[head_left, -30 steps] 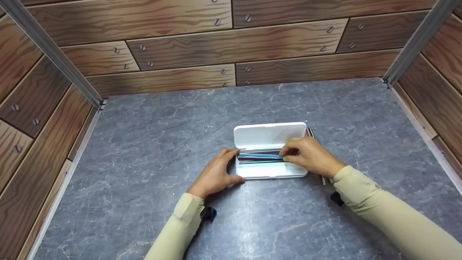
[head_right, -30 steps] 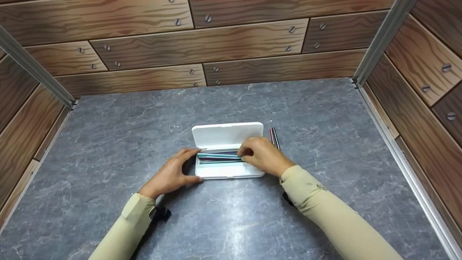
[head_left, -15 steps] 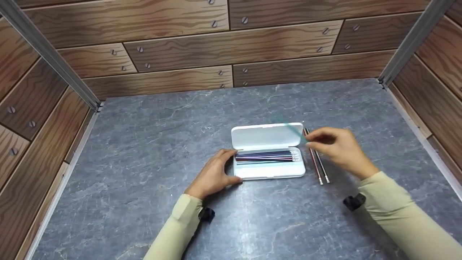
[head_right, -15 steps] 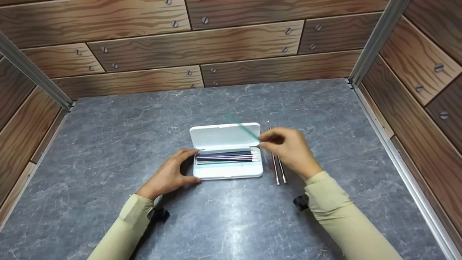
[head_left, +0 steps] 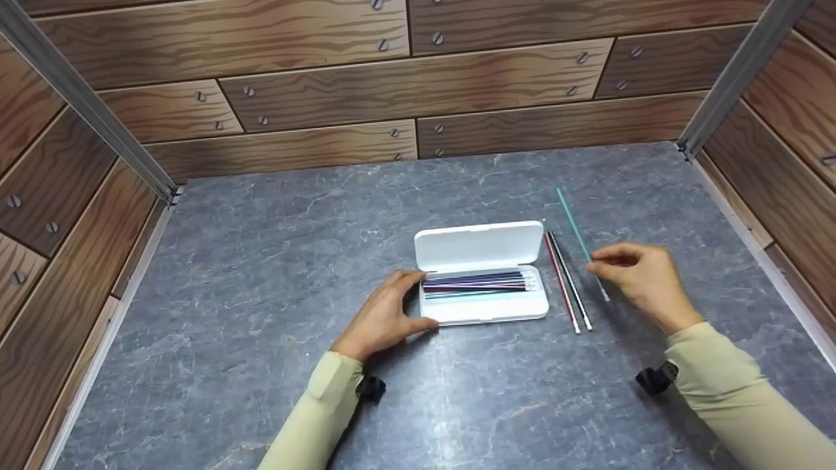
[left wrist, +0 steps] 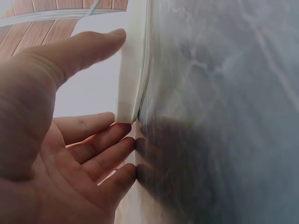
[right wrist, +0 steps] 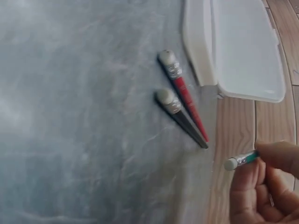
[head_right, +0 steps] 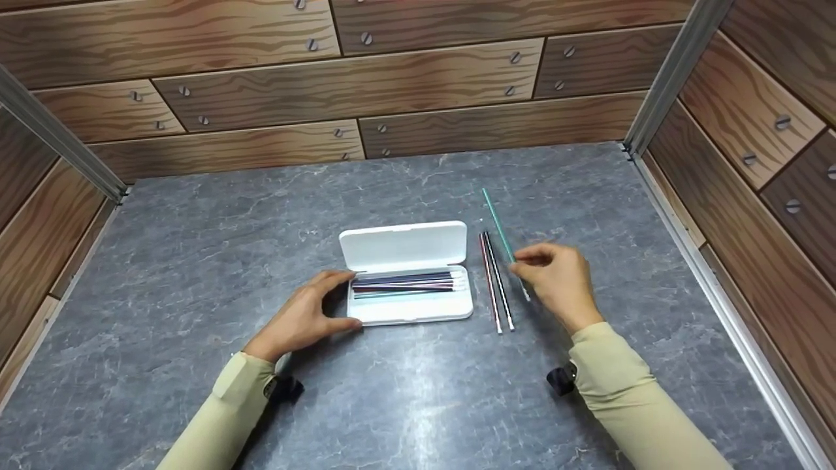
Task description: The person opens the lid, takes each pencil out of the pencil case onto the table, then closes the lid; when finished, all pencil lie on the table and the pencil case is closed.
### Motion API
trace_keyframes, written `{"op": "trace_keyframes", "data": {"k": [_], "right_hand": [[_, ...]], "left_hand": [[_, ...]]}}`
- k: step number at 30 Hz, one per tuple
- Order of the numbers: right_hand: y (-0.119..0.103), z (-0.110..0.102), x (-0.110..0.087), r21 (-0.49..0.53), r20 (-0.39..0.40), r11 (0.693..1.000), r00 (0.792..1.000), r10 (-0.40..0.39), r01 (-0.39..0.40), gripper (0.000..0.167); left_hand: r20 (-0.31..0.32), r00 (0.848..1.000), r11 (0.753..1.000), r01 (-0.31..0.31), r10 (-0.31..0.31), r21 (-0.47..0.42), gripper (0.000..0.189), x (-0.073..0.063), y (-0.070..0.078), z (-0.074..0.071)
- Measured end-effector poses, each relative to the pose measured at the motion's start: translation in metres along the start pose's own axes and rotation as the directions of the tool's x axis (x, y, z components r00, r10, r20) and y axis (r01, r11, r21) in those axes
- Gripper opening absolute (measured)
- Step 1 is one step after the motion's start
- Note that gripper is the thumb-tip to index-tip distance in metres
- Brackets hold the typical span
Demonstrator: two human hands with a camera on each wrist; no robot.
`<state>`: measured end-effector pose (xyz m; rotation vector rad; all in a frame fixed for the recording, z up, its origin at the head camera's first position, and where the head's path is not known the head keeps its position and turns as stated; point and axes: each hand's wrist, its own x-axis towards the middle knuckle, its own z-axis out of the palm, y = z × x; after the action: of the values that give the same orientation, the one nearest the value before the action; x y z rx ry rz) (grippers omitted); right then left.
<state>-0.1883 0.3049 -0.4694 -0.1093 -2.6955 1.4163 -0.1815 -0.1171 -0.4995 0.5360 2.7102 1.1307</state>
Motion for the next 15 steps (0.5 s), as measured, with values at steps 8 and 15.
{"op": "trace_keyframes", "data": {"k": [8, 15], "right_hand": [[0.011, 0.002, -0.006, -0.088, 0.045, 0.987, 0.989, 0.142, -0.137, 0.037], [0.014, 0.007, -0.009, -0.180, 0.049, 0.972, 0.985, 0.164, -0.153, 0.036]], "left_hand": [[-0.008, 1.000, 1.000, -0.015, 0.015, -0.020, 0.087, 0.000, 0.001, -0.001], [-0.013, 1.000, 1.000, -0.010, 0.009, -0.019, 0.088, -0.001, -0.001, 0.000]]}}
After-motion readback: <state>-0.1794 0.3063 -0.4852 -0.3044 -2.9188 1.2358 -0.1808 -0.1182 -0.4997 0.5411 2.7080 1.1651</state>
